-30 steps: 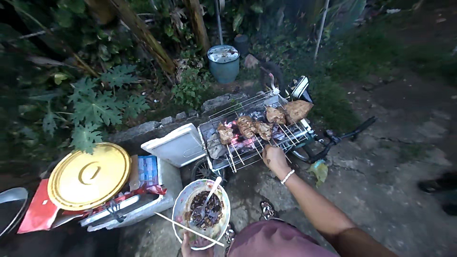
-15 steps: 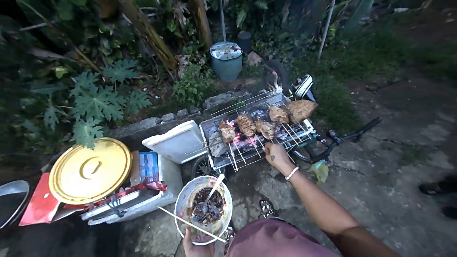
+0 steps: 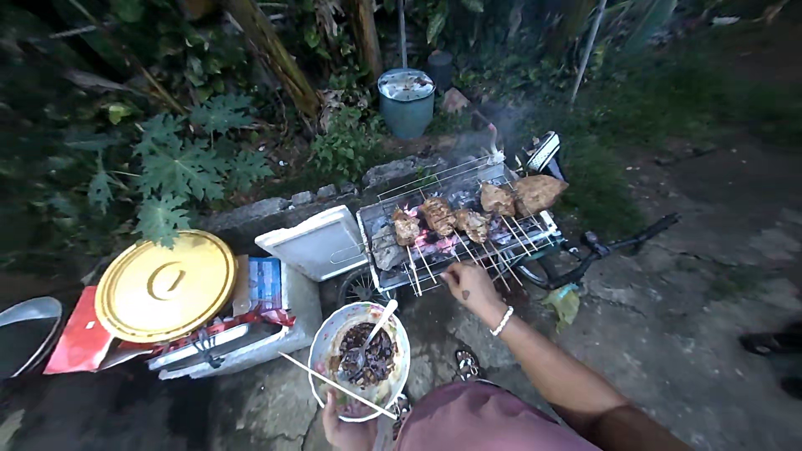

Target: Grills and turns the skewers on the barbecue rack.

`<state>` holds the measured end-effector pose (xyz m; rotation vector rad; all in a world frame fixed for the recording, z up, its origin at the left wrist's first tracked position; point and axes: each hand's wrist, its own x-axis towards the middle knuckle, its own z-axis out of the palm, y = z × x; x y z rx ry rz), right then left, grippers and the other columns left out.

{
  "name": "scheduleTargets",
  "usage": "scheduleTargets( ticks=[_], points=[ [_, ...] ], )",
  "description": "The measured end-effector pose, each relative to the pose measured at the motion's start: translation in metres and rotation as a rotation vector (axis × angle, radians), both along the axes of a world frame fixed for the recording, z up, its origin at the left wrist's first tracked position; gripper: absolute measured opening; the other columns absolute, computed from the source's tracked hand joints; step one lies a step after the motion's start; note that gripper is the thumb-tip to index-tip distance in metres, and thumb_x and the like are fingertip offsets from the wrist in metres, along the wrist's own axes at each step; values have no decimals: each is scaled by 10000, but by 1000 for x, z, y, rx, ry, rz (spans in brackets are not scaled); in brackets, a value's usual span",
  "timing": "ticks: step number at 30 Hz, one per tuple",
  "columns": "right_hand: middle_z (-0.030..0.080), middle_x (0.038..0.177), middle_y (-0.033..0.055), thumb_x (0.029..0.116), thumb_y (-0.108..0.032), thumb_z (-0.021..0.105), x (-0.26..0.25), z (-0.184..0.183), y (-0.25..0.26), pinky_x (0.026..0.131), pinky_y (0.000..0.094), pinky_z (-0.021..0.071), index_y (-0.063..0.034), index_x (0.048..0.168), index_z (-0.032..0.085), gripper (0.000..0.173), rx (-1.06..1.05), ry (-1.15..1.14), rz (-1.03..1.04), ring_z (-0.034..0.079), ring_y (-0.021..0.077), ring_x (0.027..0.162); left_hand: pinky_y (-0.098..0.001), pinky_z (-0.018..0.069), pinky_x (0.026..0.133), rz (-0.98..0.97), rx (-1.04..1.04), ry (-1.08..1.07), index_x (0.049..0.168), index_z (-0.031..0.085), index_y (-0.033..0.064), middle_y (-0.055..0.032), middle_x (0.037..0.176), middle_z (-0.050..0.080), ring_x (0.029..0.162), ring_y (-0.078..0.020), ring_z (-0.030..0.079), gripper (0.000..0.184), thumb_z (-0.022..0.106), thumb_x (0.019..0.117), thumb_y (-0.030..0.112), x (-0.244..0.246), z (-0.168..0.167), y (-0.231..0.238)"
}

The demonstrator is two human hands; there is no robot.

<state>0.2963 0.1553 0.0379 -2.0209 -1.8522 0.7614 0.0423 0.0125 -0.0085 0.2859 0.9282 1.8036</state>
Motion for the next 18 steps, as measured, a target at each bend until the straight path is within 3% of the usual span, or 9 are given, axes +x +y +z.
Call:
scheduleTargets(
  ticks=[4,10,18],
  points=[
    [672,1197,255,1075,-290,504,-22,-2,15,996,534,486,48,1180,671,391,-167,-98,63,645,392,1164,-264,618,614,-16,32,-34,818,722,254,48,762,758,681,-50,726,525,262,1065,318,-1,3,-2],
    [656,1238,267,1073,-184,458,-32,-3,21,1005,525,489,69,1204,646,342,-239,-152,38,631,396,1206,-278,620,609,-3,16,-38,817,710,252,41,758,757,672,-60,726,522,253,1063,310,-4,2,-7],
    [685,1167,273,1069,-128,441,-17,-2,14,980,519,507,89,1184,651,323,-46,-115,-100,669,405,1134,-314,634,668,-2,57,-74,870,729,227,11,831,774,754,-95,749,456,323,1052,329,-7,-1,-8]
  ],
)
